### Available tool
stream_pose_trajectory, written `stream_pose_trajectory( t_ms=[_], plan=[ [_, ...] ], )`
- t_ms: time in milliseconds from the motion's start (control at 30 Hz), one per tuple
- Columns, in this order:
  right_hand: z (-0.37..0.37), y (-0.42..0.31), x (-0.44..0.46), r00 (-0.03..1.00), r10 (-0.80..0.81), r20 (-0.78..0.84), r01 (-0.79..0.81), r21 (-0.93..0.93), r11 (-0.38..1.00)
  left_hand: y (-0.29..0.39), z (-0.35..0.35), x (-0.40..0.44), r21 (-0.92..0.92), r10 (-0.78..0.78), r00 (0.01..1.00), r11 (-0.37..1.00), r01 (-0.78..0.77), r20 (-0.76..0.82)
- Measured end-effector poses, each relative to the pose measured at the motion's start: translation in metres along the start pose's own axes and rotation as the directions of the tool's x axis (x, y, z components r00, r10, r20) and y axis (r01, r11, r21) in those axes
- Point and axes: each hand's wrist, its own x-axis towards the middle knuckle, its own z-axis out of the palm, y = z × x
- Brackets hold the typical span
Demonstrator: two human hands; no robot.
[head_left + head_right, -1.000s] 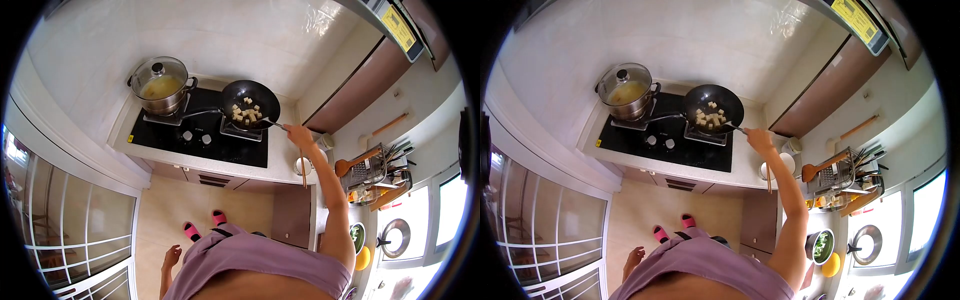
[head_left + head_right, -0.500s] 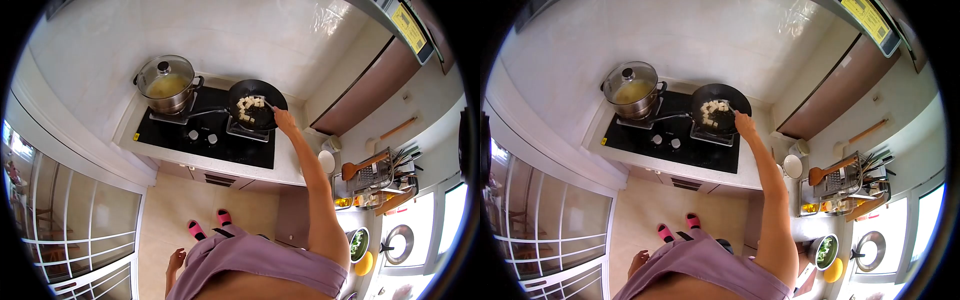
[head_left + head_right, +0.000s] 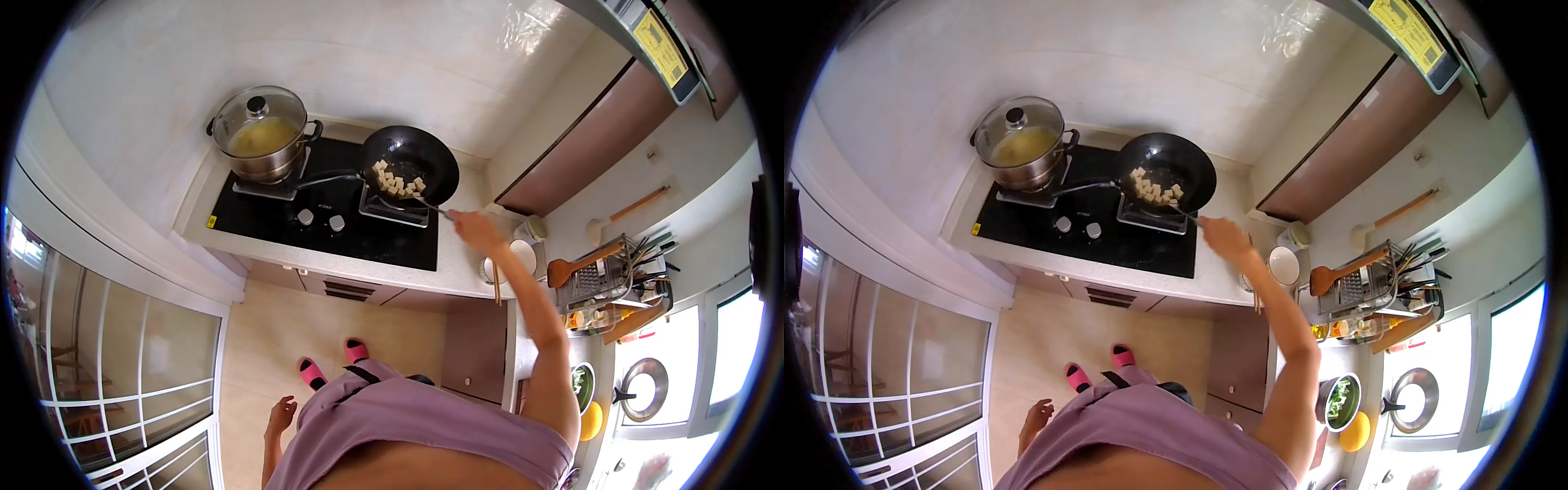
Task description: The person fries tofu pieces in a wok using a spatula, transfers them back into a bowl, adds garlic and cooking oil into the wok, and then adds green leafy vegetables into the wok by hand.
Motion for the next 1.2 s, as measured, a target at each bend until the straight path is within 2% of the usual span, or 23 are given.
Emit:
stream_pose_trajectory(
  t_ms=[67,100,167,267,300,467,533,567,600,667,767,900,967,1100,1167,1200],
  plan=[
    [0.045,-0.027,0.017,0.988,0.146,-0.048,-0.150,-0.119,0.981,-0.003,-0.002,0.006,-0.002,0.021,1.000,1.000,-0.021,0.004],
    [0.054,-0.037,0.025,0.989,0.140,-0.053,-0.146,-0.120,0.982,-0.002,-0.003,0.007,-0.005,0.022,1.000,1.000,-0.022,-0.003],
    [0.064,-0.048,0.039,0.939,0.280,-0.200,-0.256,0.136,0.957,-0.001,-0.005,0.002,-0.003,0.011,1.000,1.000,-0.011,-0.005],
    [0.080,-0.034,0.066,0.899,0.329,-0.290,-0.266,0.235,0.935,0.005,-0.013,-0.013,0.008,-0.023,1.000,1.000,0.023,-0.017],
    [0.074,-0.031,0.073,0.883,0.351,-0.312,-0.297,0.207,0.932,0.008,-0.014,-0.019,0.017,-0.053,0.998,0.998,0.053,-0.015],
    [0.065,-0.002,0.112,0.892,0.325,-0.316,-0.281,0.176,0.943,0.001,-0.004,-0.034,-0.029,-0.122,0.992,0.992,0.123,0.005],
    [0.058,-0.002,0.115,0.941,0.236,-0.242,-0.221,0.088,0.971,0.005,-0.003,-0.034,-0.043,-0.125,0.992,0.991,0.126,0.015],
    [0.056,-0.001,0.111,0.954,0.250,-0.168,-0.235,0.103,0.967,0.007,-0.001,-0.032,-0.028,-0.123,0.992,0.992,0.123,0.008],
    [0.056,0.000,0.107,0.954,0.250,-0.165,-0.236,0.103,0.966,0.011,0.000,-0.032,-0.014,-0.121,0.993,0.993,0.121,0.003],
    [0.054,0.009,0.091,0.983,0.161,-0.092,-0.164,-0.035,0.986,0.010,0.004,-0.028,-0.019,-0.101,0.995,0.995,0.101,0.003],
    [0.001,0.008,0.051,0.991,0.114,-0.068,-0.121,-0.112,0.986,0.015,0.002,-0.024,0.016,-0.055,0.998,0.998,0.054,0.015],
    [-0.039,0.021,0.010,0.991,0.105,-0.078,-0.115,-0.137,0.984,0.012,-0.001,-0.018,-0.001,-0.080,0.996,0.997,0.080,0.028],
    [-0.050,0.020,-0.002,0.978,0.171,0.121,-0.140,-0.228,0.964,0.004,-0.002,-0.012,0.016,-0.083,0.996,0.996,0.082,0.046],
    [0.009,0.012,0.004,0.965,0.229,0.131,-0.181,-0.301,0.936,0.000,-0.007,0.000,0.032,-0.061,0.997,0.998,0.059,0.044],
    [0.052,0.018,0.019,0.969,0.204,-0.141,-0.228,-0.180,0.957,-0.004,-0.008,0.004,0.000,-0.040,0.999,0.999,0.040,0.021],
    [0.057,0.019,0.027,0.969,0.197,-0.148,-0.222,-0.178,0.959,-0.002,-0.009,0.003,-0.002,-0.040,0.999,0.999,0.040,0.010]
  ],
)
